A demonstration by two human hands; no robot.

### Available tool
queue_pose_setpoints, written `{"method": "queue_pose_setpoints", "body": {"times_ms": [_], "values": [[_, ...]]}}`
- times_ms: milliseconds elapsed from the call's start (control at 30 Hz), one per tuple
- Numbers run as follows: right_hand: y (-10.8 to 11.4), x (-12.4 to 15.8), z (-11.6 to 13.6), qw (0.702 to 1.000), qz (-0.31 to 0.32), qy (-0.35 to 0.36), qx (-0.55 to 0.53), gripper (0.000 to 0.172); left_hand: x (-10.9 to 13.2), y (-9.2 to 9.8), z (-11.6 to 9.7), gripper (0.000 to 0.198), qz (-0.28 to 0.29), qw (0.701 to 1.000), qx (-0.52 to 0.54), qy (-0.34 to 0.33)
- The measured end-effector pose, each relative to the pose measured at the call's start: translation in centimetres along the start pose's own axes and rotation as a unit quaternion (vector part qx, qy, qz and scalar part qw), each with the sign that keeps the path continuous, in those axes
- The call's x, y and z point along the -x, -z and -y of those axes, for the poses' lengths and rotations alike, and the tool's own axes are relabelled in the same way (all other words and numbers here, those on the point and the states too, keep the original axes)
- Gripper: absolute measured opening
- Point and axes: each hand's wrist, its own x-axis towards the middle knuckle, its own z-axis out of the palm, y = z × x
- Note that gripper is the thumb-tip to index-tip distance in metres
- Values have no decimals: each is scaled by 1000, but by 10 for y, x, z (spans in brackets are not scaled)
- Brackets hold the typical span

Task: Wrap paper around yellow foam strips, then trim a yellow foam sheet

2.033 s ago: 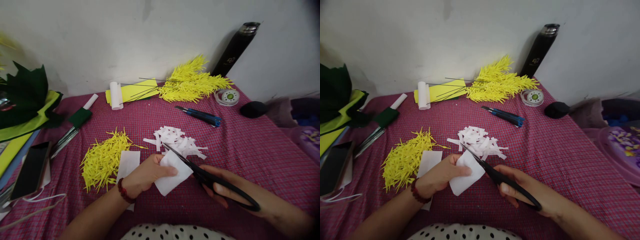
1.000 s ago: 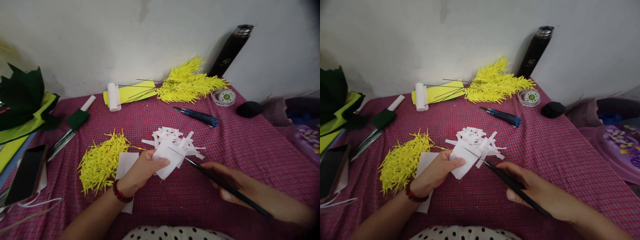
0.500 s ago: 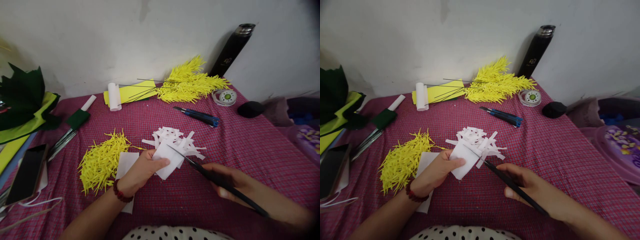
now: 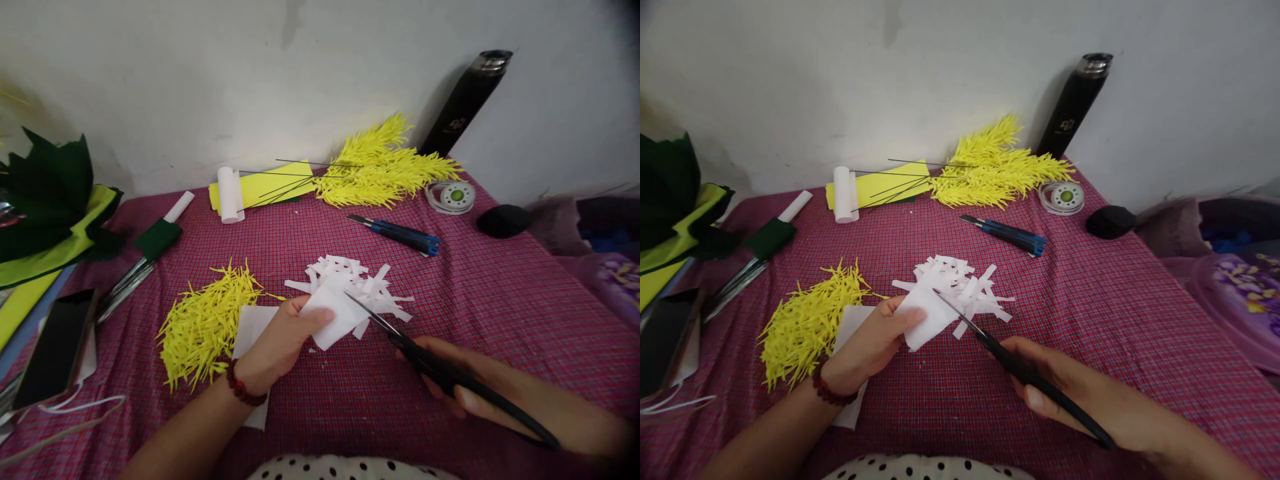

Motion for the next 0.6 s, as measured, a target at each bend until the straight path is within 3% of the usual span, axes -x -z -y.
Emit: {"method": "queue_pose_setpoints", "body": {"times_ms": [167, 367, 600], "values": [[2, 2, 4, 998, 40, -55, 0, 60, 0, 0, 1, 33, 6, 1000, -6, -1], [-2, -9, 6, 998, 31, -24, -56, 54, 1, -1, 6, 37, 31, 998, -24, 48], [-11, -17, 5, 998, 2, -4, -63, 47, 3, -4, 11, 36, 43, 998, -26, 50]]}}
